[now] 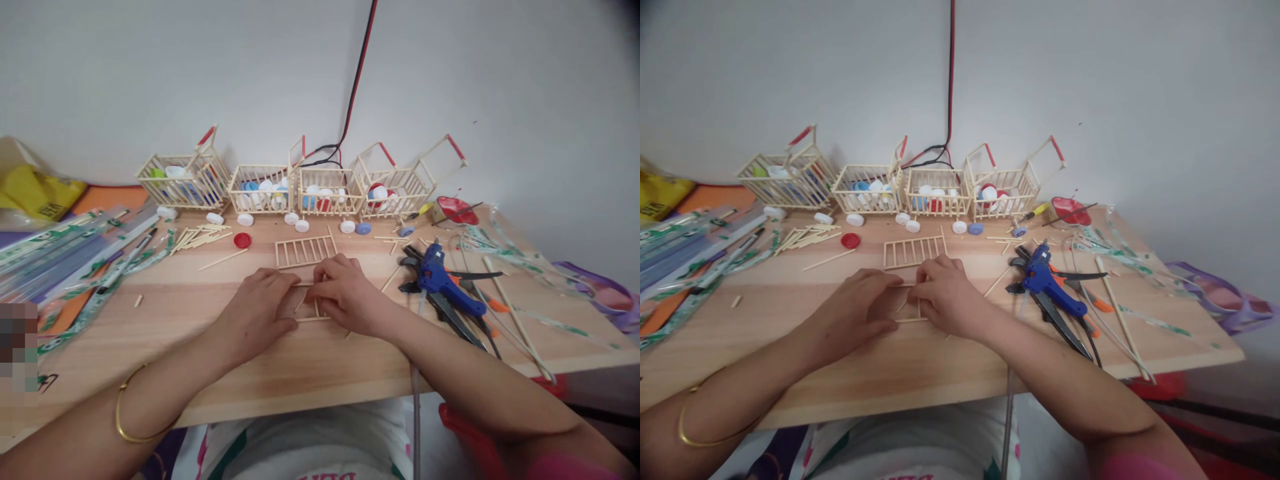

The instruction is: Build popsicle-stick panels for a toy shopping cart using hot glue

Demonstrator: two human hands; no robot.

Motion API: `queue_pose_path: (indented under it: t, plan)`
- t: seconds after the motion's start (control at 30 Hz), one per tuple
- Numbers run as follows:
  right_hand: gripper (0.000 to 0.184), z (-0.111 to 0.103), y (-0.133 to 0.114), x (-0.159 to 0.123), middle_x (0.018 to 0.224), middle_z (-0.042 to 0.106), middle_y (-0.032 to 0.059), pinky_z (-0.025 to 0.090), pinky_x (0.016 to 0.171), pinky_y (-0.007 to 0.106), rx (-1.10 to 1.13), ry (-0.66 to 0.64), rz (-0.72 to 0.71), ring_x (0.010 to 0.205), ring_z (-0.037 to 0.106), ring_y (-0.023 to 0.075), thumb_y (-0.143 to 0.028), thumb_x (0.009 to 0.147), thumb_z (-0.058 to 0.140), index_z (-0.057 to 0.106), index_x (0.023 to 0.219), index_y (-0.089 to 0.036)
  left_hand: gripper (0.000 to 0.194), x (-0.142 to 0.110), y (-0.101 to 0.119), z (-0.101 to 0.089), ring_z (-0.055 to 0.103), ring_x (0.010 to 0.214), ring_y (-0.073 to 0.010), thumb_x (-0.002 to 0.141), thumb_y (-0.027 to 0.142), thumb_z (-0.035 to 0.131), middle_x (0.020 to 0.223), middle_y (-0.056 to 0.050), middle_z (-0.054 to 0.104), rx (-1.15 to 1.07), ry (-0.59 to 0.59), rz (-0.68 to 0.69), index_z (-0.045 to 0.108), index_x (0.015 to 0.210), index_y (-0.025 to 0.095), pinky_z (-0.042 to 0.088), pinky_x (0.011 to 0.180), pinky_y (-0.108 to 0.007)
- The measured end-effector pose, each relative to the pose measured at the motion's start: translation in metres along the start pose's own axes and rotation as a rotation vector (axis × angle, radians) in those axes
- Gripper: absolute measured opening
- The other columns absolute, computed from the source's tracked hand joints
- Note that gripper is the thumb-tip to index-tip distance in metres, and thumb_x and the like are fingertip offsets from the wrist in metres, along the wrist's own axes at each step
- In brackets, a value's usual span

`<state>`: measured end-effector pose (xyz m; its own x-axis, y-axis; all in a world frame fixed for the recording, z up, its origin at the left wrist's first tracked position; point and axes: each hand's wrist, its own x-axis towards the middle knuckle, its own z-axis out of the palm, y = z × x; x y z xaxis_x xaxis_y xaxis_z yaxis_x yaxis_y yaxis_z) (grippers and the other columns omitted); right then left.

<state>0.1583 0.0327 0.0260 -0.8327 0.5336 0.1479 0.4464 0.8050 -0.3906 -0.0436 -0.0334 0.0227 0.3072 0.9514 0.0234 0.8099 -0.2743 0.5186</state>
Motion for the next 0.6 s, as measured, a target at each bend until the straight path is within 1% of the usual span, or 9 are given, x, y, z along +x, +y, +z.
queue_pose_path:
  t: [0.1,0.17,0.27,0.33,0.37,0.47,0.6]
  plan:
    - [0.024,0.001,0.002,0.001,0.094,0.056,0.0055,0.028,0.078,0.036,0.011,0.005,0.000,0.094,0.043,0.0211,-0.010,0.079,0.053,0.071,0.086,-0.025,0.052,0.000,0.000,-0.001,0.050,0.110,-0.0272,0.067,0.025,0.071,0.116,-0.008,0.062,0.004,-0.001,0.013,0.055,0.116,0.019,0.039,0.096,-0.043]
    - [0.022,0.001,0.003,0.001,0.094,0.057,0.0054,0.029,0.079,0.035,0.014,0.025,0.013,0.094,0.044,0.0207,-0.011,0.081,0.053,0.070,0.087,-0.024,0.047,0.000,0.000,-0.001,0.049,0.111,-0.0269,0.068,0.025,0.071,0.118,-0.008,0.061,0.008,0.003,0.046,0.057,0.112,0.020,0.038,0.097,-0.044]
    - [0.017,0.002,0.002,0.004,0.095,0.058,0.0060,0.029,0.078,0.035,0.001,0.050,0.015,0.093,0.045,0.0203,-0.018,0.085,0.053,0.069,0.090,-0.023,0.030,0.000,0.000,-0.002,0.047,0.114,-0.0274,0.070,0.024,0.069,0.122,-0.008,0.058,0.015,0.008,0.095,0.064,0.099,0.023,0.038,0.098,-0.046]
    - [0.014,0.003,0.000,0.007,0.095,0.058,0.0058,0.028,0.078,0.035,-0.018,0.037,-0.004,0.093,0.045,0.0203,-0.024,0.086,0.056,0.069,0.090,-0.023,0.020,0.000,0.000,-0.003,0.047,0.114,-0.0278,0.071,0.023,0.068,0.122,-0.007,0.057,0.018,0.006,0.109,0.066,0.090,0.024,0.038,0.097,-0.046]
    - [0.012,0.004,-0.001,0.008,0.094,0.059,0.0056,0.028,0.078,0.035,-0.031,0.028,-0.014,0.093,0.045,0.0204,-0.026,0.086,0.057,0.069,0.088,-0.023,0.017,-0.001,0.000,-0.003,0.047,0.114,-0.0279,0.070,0.023,0.068,0.121,-0.008,0.058,0.019,0.003,0.110,0.066,0.087,0.023,0.038,0.097,-0.046]
    - [0.010,0.006,-0.005,0.013,0.090,0.059,0.0047,0.027,0.078,0.035,-0.082,0.001,-0.039,0.092,0.044,0.0204,-0.028,0.084,0.061,0.070,0.083,-0.023,0.022,0.000,0.002,-0.003,0.048,0.113,-0.0281,0.067,0.024,0.071,0.116,-0.008,0.060,0.022,-0.004,0.088,0.063,0.088,0.021,0.038,0.097,-0.046]
    - [0.013,0.008,-0.009,0.017,0.092,0.059,0.0051,0.027,0.076,0.034,-0.100,-0.022,-0.077,0.089,0.045,0.0195,-0.028,0.087,0.057,0.068,0.085,-0.021,0.028,0.000,0.003,-0.002,0.051,0.108,-0.0280,0.066,0.024,0.071,0.109,-0.008,0.062,0.013,-0.013,0.058,0.061,0.092,0.020,0.039,0.094,-0.045]
